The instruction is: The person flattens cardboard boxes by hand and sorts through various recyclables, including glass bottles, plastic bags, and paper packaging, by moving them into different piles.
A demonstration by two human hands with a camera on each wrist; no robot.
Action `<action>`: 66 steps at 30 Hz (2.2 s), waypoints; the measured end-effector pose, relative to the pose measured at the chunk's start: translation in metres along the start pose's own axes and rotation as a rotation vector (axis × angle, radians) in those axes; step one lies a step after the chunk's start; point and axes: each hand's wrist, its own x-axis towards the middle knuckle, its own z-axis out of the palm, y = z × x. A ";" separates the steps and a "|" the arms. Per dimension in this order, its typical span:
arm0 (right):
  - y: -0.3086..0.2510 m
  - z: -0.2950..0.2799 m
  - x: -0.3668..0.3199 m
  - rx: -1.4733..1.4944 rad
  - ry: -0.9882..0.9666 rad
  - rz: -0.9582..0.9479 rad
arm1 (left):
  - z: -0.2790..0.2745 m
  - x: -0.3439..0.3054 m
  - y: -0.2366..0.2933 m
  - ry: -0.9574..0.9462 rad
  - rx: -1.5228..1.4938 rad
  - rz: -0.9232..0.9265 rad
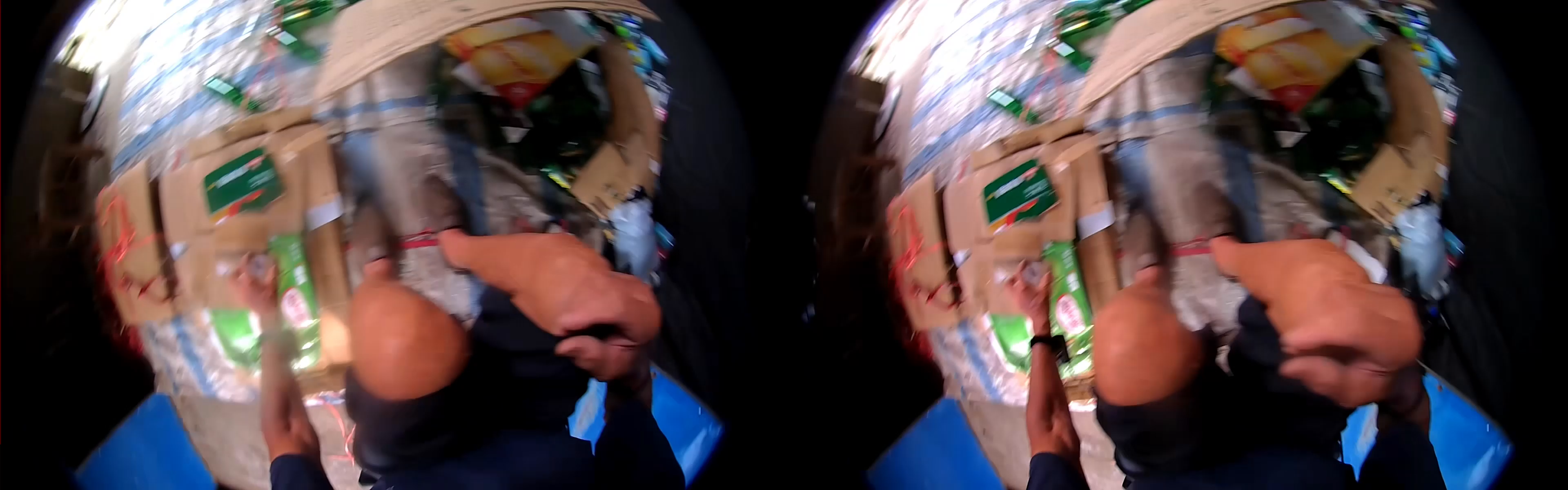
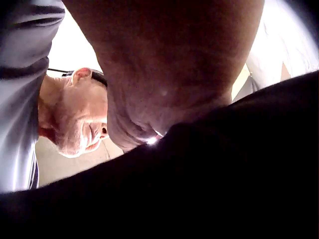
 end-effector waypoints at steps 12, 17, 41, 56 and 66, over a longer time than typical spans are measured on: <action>0.005 -0.003 -0.025 0.079 0.126 -0.017 | -0.008 0.015 -0.007 -0.250 0.111 -0.133; 0.006 -0.009 -0.040 0.182 0.190 -0.056 | -0.013 0.009 -0.043 -0.307 -0.081 -0.078; 0.248 -0.074 -0.381 0.728 0.991 1.199 | -0.241 -0.072 0.290 -0.440 -0.715 -0.038; 0.346 -0.133 -0.326 0.454 1.084 1.239 | -0.235 -0.059 0.342 -0.382 0.023 0.738; 0.384 -0.161 -0.291 0.377 1.063 1.184 | -0.245 -0.048 0.370 -0.408 0.028 0.730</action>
